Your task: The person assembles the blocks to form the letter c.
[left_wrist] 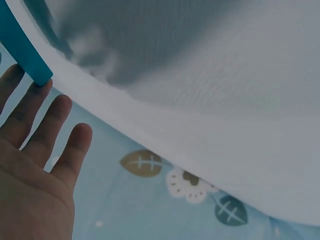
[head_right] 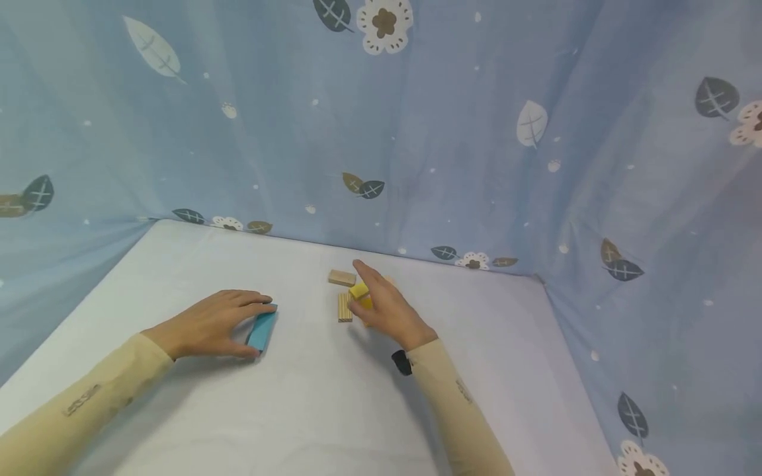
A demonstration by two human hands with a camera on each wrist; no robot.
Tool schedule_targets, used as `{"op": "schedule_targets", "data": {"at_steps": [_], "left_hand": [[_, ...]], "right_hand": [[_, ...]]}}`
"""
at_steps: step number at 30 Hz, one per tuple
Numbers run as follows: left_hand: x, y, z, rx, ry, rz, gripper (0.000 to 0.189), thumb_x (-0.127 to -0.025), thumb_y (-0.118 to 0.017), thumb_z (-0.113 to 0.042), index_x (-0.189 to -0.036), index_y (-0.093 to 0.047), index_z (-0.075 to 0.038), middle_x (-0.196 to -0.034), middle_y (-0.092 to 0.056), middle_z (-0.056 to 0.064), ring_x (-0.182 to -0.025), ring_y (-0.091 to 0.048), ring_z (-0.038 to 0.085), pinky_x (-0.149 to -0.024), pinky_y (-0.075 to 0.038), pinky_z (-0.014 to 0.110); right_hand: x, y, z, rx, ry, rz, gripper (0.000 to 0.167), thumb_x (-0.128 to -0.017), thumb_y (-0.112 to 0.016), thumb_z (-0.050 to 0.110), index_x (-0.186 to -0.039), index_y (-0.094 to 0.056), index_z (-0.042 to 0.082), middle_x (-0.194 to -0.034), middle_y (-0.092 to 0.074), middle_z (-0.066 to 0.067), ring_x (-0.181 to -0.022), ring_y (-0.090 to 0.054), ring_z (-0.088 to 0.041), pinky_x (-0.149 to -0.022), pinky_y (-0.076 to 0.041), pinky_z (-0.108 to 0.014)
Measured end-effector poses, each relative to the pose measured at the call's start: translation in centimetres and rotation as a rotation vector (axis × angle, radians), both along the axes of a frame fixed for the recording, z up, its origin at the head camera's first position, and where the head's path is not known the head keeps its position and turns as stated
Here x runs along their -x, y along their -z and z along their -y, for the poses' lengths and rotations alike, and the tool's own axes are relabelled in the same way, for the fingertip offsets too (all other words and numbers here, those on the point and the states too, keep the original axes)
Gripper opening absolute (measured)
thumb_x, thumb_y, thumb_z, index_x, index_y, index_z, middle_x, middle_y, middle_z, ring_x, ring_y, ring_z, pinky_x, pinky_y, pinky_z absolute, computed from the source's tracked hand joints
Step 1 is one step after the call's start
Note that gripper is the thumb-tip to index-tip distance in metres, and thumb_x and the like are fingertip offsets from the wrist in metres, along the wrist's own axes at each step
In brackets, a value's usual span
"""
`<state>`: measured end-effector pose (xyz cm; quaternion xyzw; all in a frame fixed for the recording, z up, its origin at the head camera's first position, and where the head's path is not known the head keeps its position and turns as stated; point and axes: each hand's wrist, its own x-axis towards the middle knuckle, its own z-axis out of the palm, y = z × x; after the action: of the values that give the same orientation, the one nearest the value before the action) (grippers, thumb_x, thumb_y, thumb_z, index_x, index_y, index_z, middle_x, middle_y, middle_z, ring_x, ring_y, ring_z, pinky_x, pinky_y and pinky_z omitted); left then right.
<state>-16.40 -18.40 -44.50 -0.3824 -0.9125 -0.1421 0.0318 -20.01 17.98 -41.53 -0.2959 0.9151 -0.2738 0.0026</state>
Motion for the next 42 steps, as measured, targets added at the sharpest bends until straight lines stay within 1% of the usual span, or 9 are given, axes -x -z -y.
{"op": "schedule_targets", "data": {"at_steps": [3, 7, 13, 19, 25, 28, 32, 35, 42], "left_hand": [[-0.4, 0.1, 0.2, -0.012, 0.023, 0.019, 0.076, -0.076, -0.085, -0.051, -0.136, -0.063, -0.011, -0.139, -0.06, 0.008, -0.13, -0.053, 0.031, -0.109, -0.041, 0.052], [-0.8, 0.3, 0.4, -0.031, 0.039, 0.059, 0.074, -0.075, -0.087, -0.047, -0.136, -0.064, -0.011, -0.14, -0.059, 0.008, -0.131, -0.052, 0.035, -0.109, -0.041, 0.055], [-1.0, 0.9, 0.9, -0.024, 0.009, 0.117, 0.075, -0.076, -0.086, -0.048, -0.139, -0.062, -0.014, -0.145, -0.056, 0.008, -0.136, -0.047, 0.04, -0.11, -0.039, 0.057], [-0.9, 0.9, 1.1, -0.035, -0.006, 0.11, 0.076, -0.076, -0.085, -0.052, -0.139, -0.063, -0.016, -0.147, -0.055, 0.006, -0.138, -0.045, 0.04, -0.111, -0.038, 0.058], [-1.2, 0.6, 1.1, -0.048, 0.011, 0.097, 0.068, -0.078, -0.086, -0.047, -0.134, -0.067, -0.012, -0.143, -0.058, 0.006, -0.134, -0.049, 0.042, -0.108, -0.04, 0.06], [-1.3, 0.5, 1.1, -0.048, 0.004, 0.103, 0.067, -0.079, -0.086, -0.046, -0.134, -0.067, -0.012, -0.143, -0.058, 0.006, -0.134, -0.049, 0.042, -0.108, -0.04, 0.059], [-1.3, 0.6, 1.1, -0.051, -0.002, 0.104, 0.067, -0.079, -0.086, -0.048, -0.133, -0.068, -0.013, -0.143, -0.059, 0.004, -0.134, -0.049, 0.041, -0.108, -0.041, 0.059], [-1.2, 0.6, 1.0, -0.062, 0.003, 0.105, 0.068, -0.079, -0.085, -0.049, -0.133, -0.068, -0.012, -0.143, -0.059, 0.005, -0.133, -0.05, 0.042, -0.108, -0.041, 0.059], [-1.1, 0.6, 1.0, -0.049, 0.002, 0.114, 0.068, -0.079, -0.086, -0.048, -0.134, -0.067, -0.012, -0.144, -0.058, 0.006, -0.134, -0.049, 0.042, -0.108, -0.041, 0.06]], "right_hand": [[-0.2, 0.3, 0.2, -0.03, -0.012, 0.018, 0.079, -0.097, -0.072, 0.028, -0.161, -0.029, 0.013, -0.16, -0.039, -0.007, -0.144, -0.04, -0.024, -0.116, -0.038, -0.042], [-0.2, 0.9, 0.8, -0.057, -0.038, 0.011, 0.075, -0.095, -0.074, 0.024, -0.158, -0.036, 0.01, -0.156, -0.044, -0.009, -0.142, -0.044, -0.025, -0.114, -0.039, -0.041], [0.0, 1.7, 2.0, -0.124, -0.047, 0.052, 0.074, -0.091, -0.078, 0.024, -0.154, -0.042, 0.006, -0.154, -0.047, -0.013, -0.14, -0.045, -0.028, -0.113, -0.041, -0.04], [0.3, 2.3, 2.6, -0.203, -0.056, 0.054, 0.071, -0.091, -0.079, 0.021, -0.151, -0.045, 0.004, -0.154, -0.046, -0.013, -0.141, -0.044, -0.03, -0.114, -0.04, -0.04], [0.7, 2.7, 3.1, -0.298, -0.077, 0.031, 0.067, -0.092, -0.078, 0.02, -0.15, -0.048, 0.006, -0.154, -0.046, -0.011, -0.141, -0.044, -0.027, -0.114, -0.04, -0.037], [0.9, 2.9, 3.4, -0.332, -0.087, 0.013, 0.064, -0.091, -0.078, 0.018, -0.148, -0.051, 0.006, -0.153, -0.047, -0.012, -0.14, -0.045, -0.028, -0.114, -0.04, -0.037], [1.0, 3.1, 3.6, -0.344, -0.111, -0.028, 0.058, -0.09, -0.079, 0.013, -0.143, -0.056, 0.004, -0.149, -0.052, -0.014, -0.137, -0.048, -0.03, -0.113, -0.041, -0.037], [1.0, 3.1, 3.8, -0.334, -0.124, -0.05, 0.054, -0.089, -0.079, 0.013, -0.139, -0.059, 0.004, -0.144, -0.056, -0.014, -0.132, -0.051, -0.03, -0.111, -0.043, -0.037], [0.8, 3.1, 4.1, -0.332, -0.106, -0.032, 0.052, -0.092, -0.078, 0.027, -0.136, -0.062, 0.006, -0.138, -0.06, -0.009, -0.125, -0.053, -0.024, -0.109, -0.045, -0.034]]}}
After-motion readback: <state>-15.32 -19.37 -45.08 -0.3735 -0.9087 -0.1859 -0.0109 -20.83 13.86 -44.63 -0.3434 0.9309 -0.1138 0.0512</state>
